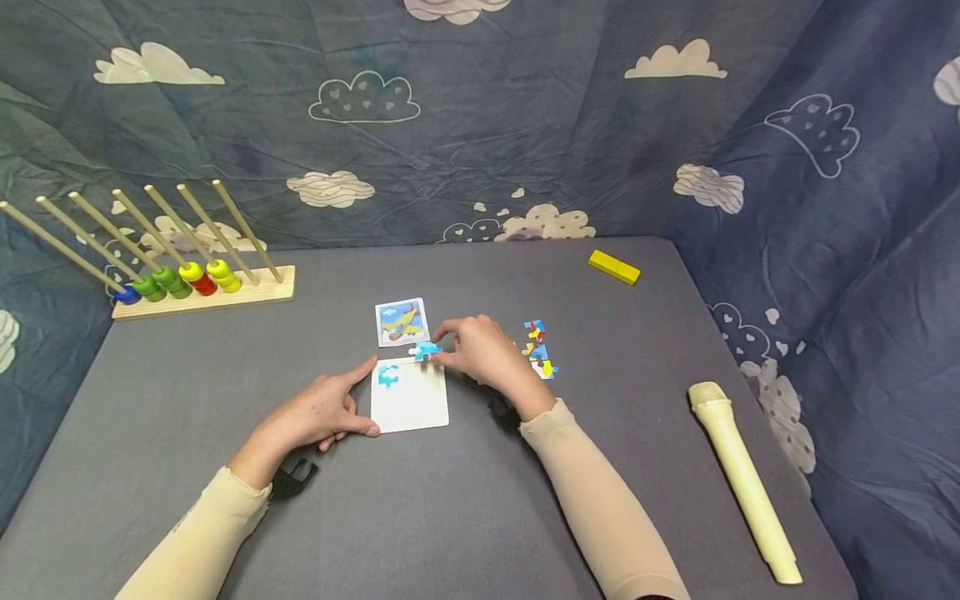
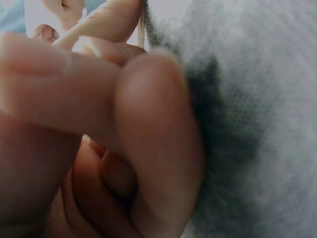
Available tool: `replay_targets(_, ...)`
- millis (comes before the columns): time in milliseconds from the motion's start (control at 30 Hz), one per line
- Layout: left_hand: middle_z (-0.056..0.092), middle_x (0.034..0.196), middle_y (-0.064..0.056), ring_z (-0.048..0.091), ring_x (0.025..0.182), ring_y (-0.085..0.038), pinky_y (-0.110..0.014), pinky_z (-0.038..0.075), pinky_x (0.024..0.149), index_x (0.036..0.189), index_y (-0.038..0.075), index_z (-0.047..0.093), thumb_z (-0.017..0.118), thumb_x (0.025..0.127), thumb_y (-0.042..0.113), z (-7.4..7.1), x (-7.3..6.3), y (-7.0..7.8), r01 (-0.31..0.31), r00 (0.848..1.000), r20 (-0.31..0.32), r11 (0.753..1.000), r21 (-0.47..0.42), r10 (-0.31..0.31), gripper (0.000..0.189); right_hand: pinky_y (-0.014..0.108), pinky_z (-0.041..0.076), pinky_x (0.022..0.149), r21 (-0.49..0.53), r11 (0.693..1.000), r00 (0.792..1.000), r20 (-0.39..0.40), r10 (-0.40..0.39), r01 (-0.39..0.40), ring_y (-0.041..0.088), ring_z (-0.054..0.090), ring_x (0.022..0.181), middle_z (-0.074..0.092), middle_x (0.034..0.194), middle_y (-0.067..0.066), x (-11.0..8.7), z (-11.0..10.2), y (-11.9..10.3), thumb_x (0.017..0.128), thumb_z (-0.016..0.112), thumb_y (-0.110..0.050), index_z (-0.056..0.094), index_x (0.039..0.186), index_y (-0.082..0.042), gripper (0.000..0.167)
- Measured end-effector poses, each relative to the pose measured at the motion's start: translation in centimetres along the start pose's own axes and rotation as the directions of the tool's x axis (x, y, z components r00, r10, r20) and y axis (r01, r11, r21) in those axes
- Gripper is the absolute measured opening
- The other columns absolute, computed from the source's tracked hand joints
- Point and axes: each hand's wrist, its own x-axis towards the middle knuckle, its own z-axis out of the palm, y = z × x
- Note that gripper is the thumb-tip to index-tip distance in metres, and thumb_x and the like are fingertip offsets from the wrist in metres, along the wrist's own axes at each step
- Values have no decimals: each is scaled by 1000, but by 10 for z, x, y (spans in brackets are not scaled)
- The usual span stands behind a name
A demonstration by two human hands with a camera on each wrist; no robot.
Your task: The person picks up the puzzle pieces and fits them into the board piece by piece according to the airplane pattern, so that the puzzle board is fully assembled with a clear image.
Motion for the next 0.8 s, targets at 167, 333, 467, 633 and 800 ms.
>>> replay_targets(167, 56, 52, 3, 49, 34, -9, -25, 39, 43, 172, 18, 19, 93, 83, 33, 0, 0, -1, -20, 1000, -5, 1000, 2, 20, 116, 23, 33, 58, -73, 996, 998, 51, -45, 48, 7, 43, 59, 56, 64, -6, 8, 20, -14, 90, 87, -27, 81, 112, -12, 27)
replay_targets(333, 56, 53, 3, 48, 34, -9, -24, 37, 43, 172, 17, 21, 93, 82, 33, -1, 0, -2, -27, 1000, -10, 1000, 7, 27, 116, 24, 41, 60, -124, 989, 995, 68, -67, 75, 8, 51, 63, 67, 71, -3, 11, 31, -15, 90, 87, -28, 82, 109, -14, 24)
replay_targets(467, 56, 53, 4, 48, 34, -8, -24, 36, 43, 172, 17, 21, 93, 82, 33, -1, 0, -1, -22, 1000, -6, 1000, 7, 22, 116, 25, 43, 61, -143, 985, 993, 74, -90, 100, 9, 54, 65, 69, 74, -2, 11, 36, -14, 90, 87, -27, 82, 107, -14, 22)
replay_targets(633, 56, 53, 4, 48, 35, -9, -24, 36, 43, 172, 17, 20, 93, 83, 32, -2, 0, -1, -18, 1000, -2, 1000, 1, 18, 116, 25, 44, 62, -150, 984, 994, 76, -84, 94, 10, 56, 66, 70, 76, -2, 11, 37, -16, 90, 87, -26, 82, 107, -14, 21)
replay_targets(800, 57, 54, 3, 48, 35, -9, -24, 36, 43, 172, 18, 20, 93, 83, 32, -2, -1, -1, -16, 1000, 3, 1000, -2, 16, 116, 26, 44, 63, -150, 985, 995, 78, -69, 80, 11, 55, 66, 70, 76, -2, 9, 38, -19, 90, 86, -25, 82, 107, -14, 20)
